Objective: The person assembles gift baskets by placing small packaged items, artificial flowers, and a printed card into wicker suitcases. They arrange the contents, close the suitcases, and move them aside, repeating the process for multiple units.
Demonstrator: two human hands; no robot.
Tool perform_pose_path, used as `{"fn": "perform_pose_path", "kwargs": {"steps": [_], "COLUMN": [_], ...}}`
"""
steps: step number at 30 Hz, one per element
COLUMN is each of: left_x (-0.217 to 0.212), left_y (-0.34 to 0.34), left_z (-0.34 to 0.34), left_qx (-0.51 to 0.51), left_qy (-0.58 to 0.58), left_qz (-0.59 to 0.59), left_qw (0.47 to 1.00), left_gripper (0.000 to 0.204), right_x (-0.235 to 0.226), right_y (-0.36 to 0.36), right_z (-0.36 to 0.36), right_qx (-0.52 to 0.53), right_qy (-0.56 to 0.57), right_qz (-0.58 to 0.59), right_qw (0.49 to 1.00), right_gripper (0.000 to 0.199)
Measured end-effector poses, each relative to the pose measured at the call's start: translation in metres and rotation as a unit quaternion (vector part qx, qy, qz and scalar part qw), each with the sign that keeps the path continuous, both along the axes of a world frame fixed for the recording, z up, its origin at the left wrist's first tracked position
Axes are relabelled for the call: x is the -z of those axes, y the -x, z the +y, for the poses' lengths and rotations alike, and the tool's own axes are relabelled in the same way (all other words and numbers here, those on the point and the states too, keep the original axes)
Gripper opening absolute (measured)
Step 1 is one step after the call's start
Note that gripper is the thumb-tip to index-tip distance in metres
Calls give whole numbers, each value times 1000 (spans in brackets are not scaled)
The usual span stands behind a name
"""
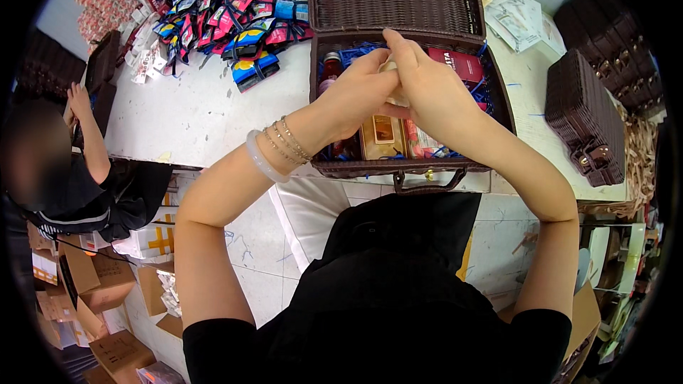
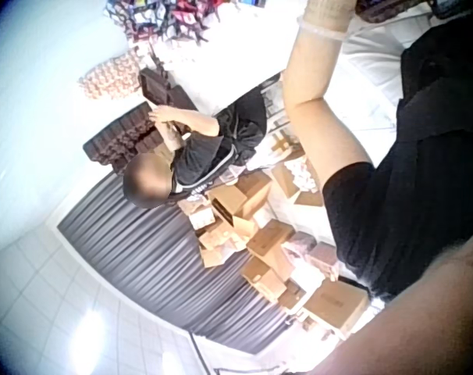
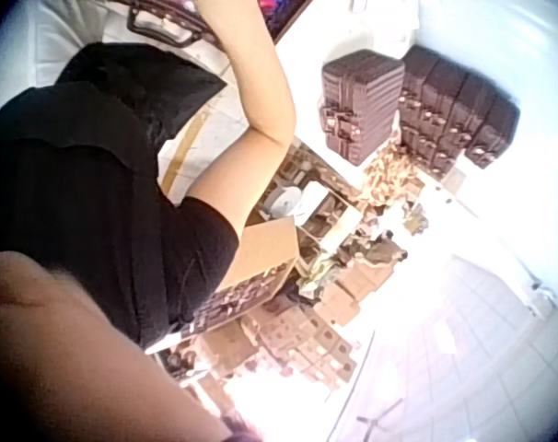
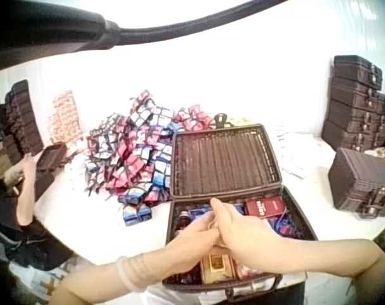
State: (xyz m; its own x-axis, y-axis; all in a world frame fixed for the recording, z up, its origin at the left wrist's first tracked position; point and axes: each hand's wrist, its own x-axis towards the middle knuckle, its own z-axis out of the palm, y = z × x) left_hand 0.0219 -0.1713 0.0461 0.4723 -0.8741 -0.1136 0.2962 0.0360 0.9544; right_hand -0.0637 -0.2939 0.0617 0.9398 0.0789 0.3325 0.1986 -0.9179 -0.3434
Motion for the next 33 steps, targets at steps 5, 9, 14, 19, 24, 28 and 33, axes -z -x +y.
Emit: {"fn": "perform_pose_path", "kwargs": {"steps": [5,9,14,19,24,28,33], "left_x": [7,11,2,-20,-29,-1,14], "left_y": [-18,-37,-31,-29,-48,-22,-5], "left_z": [4,9,4,-8,7,22,33], "left_qx": [-25,-10,68,-27,-141,95,185], "left_qy": [51,107,131,39,-2,-76,-67], "left_qz": [115,256,302,183,38,-640,-713], "left_qw": [992,961,942,982,989,759,673], "left_gripper": [21,25,54,67,56,26,51], "right_x": [-23,-31,-14,-20,-28,-1,41], "right_y": [0,1,-12,-40,-63,-80,-100], "right_z": [-10,-19,-6,-8,-31,-39,-26], "right_qx": [4,-17,-51,-77,-45,6,-74], "right_qy": [-114,-142,-69,-9,-19,-102,63], "right_qz": [-21,-3,-68,-106,-161,-38,-110], "right_qw": [993,990,994,991,986,994,989], "right_gripper": [76,69,63,34,13,14,10]}}
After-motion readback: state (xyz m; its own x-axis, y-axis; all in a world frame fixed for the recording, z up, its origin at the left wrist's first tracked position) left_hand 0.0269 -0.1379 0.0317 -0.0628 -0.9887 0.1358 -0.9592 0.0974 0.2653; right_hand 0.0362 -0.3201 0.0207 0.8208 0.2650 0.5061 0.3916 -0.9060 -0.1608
